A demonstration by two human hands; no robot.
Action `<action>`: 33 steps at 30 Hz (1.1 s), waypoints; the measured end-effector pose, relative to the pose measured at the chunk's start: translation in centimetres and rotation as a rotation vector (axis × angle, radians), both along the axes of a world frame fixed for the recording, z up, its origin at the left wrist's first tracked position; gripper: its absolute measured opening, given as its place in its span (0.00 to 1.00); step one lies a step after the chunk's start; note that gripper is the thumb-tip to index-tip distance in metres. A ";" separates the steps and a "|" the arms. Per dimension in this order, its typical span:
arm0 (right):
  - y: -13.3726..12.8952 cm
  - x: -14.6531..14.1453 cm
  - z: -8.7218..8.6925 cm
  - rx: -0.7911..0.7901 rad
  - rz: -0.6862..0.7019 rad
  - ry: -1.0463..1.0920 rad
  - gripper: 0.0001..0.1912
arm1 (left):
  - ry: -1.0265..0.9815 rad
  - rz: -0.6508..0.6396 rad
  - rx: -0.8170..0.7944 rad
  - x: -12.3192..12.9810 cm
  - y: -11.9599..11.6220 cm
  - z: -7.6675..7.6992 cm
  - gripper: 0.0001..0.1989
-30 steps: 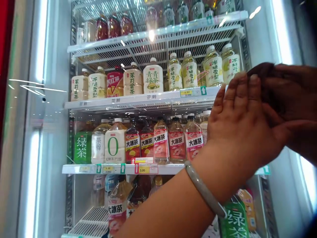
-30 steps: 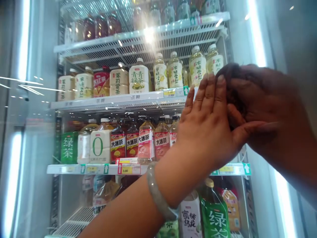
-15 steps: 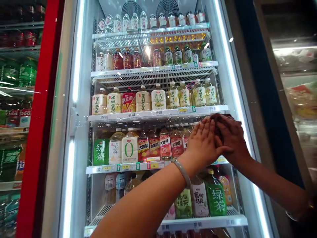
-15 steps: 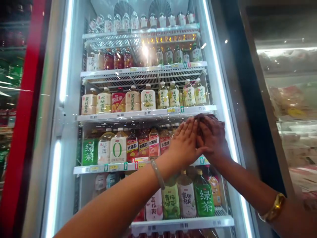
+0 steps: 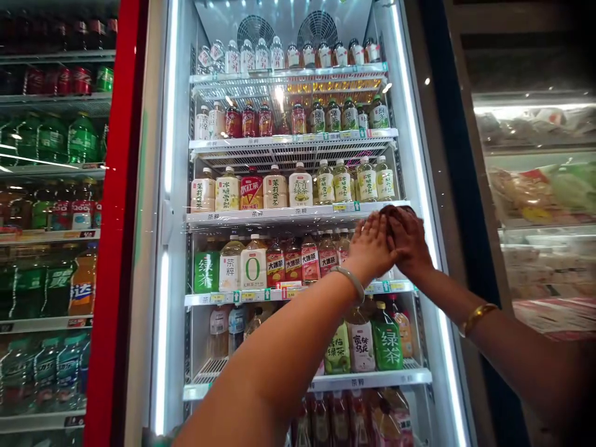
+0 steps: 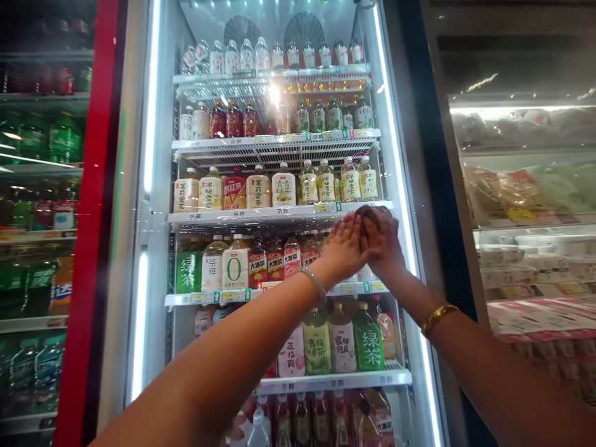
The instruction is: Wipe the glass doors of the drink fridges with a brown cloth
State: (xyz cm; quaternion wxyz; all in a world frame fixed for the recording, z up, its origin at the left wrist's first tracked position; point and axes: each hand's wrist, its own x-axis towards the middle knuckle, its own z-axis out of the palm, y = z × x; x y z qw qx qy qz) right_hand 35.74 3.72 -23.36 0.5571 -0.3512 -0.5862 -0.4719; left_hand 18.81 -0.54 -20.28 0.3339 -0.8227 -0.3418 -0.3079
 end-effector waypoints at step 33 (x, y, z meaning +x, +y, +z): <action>-0.3 -13.9 1.7 0.075 0.008 -0.200 0.16 | -0.298 0.199 0.343 -16.7 4.0 2.6 0.33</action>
